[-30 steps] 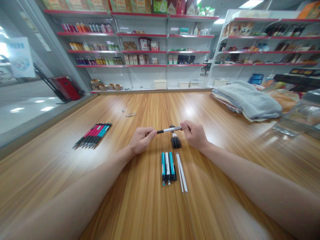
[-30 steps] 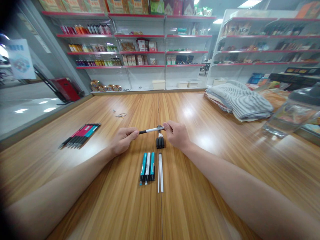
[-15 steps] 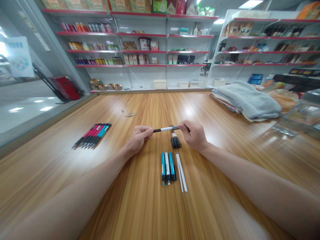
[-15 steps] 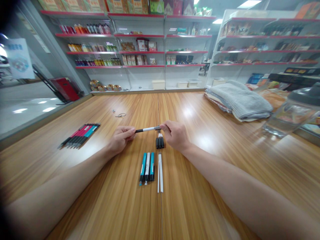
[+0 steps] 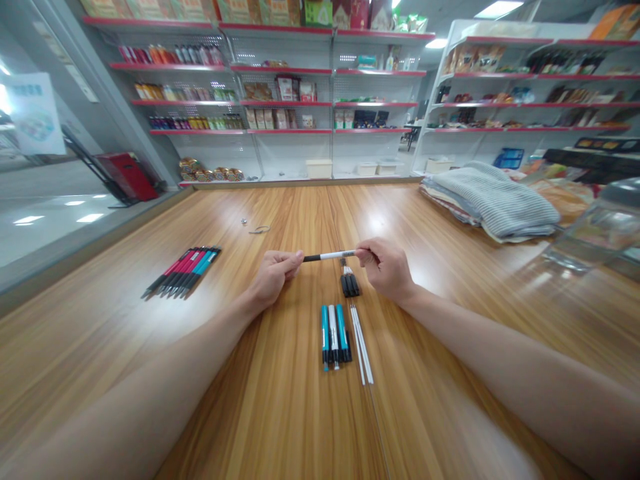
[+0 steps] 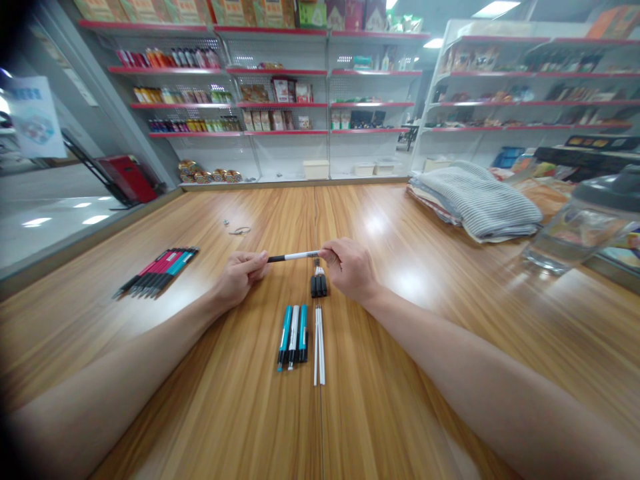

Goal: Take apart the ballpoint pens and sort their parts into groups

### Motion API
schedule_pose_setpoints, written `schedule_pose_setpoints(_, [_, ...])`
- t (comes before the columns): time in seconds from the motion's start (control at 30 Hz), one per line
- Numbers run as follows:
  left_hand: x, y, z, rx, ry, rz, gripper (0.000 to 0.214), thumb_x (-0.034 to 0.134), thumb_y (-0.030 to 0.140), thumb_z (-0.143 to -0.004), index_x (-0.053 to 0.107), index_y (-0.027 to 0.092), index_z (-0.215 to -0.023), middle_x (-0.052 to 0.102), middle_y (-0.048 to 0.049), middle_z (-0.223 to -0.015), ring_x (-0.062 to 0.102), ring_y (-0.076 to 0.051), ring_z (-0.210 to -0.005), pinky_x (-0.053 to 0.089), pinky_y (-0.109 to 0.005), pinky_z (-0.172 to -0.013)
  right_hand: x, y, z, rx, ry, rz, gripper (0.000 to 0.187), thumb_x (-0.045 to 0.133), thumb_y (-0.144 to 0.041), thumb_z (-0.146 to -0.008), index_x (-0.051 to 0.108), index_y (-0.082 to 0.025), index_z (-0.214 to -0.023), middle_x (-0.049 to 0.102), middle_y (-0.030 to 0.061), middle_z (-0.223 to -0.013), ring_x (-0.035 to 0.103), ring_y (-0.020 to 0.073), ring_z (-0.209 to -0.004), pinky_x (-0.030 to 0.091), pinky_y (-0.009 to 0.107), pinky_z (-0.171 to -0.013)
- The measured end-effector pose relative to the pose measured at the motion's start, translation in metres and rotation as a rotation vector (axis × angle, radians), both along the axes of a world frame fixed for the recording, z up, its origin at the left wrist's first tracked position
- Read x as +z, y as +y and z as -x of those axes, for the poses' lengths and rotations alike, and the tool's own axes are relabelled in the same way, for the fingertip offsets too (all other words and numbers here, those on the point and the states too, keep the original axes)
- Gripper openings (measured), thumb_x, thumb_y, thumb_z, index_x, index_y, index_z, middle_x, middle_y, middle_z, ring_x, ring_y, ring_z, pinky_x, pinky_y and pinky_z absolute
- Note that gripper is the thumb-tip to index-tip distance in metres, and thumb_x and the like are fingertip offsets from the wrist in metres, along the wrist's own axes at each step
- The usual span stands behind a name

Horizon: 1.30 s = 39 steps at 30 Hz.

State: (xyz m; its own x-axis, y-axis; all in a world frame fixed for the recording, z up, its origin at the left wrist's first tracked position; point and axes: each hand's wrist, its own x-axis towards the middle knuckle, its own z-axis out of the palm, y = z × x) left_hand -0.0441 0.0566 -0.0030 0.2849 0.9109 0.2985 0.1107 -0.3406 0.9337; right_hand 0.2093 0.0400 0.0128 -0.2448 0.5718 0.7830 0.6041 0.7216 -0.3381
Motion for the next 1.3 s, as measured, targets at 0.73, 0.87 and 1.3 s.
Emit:
schedule_pose_setpoints(0.73, [0.004,0.004,-0.002,-0.072,-0.228,0.120,0.054,0.043,0.037,-0.091,0.022,0.020,-0.044,0.023,0.0044,-0.038,0.031,-0.009,-0.041,0.035,-0.031,-0.054,0.001,-0.003,0.005,0.079,0.011,-0.113,0.013,0.052,-0.023,-0.091,0.061,-0.018,-0.083,0.060,0.0048,-0.072,0.055,0.0166,-0.070,0.043,0.030,-0.065])
schedule_pose_setpoints(0.87, [0.004,0.004,-0.008,0.034,-0.252,0.133,0.049,0.045,0.044,-0.090,0.036,0.019,-0.048,0.037,0.0028,-0.042,0.040,-0.009,-0.045,0.039,-0.028,-0.054,0.002,-0.004,0.007,0.086,0.017,-0.149,0.011,0.053,-0.022,-0.091,0.061,-0.019,-0.084,0.061,0.0047,-0.074,0.055,0.0169,-0.070,0.044,0.030,-0.066])
schedule_pose_setpoints(1.3, [0.034,-0.017,-0.028,0.147,-0.269,-0.305,0.038,0.042,0.051,-0.092,0.062,0.019,-0.098,0.063,-0.0037,-0.082,0.060,-0.014,-0.075,0.047,-0.029,-0.073,0.001,-0.013,0.020,0.139,-0.077,-0.077,0.015,0.054,-0.027,-0.090,0.061,-0.019,-0.102,0.063,0.0091,-0.099,0.057,0.0206,-0.096,0.048,0.033,-0.075])
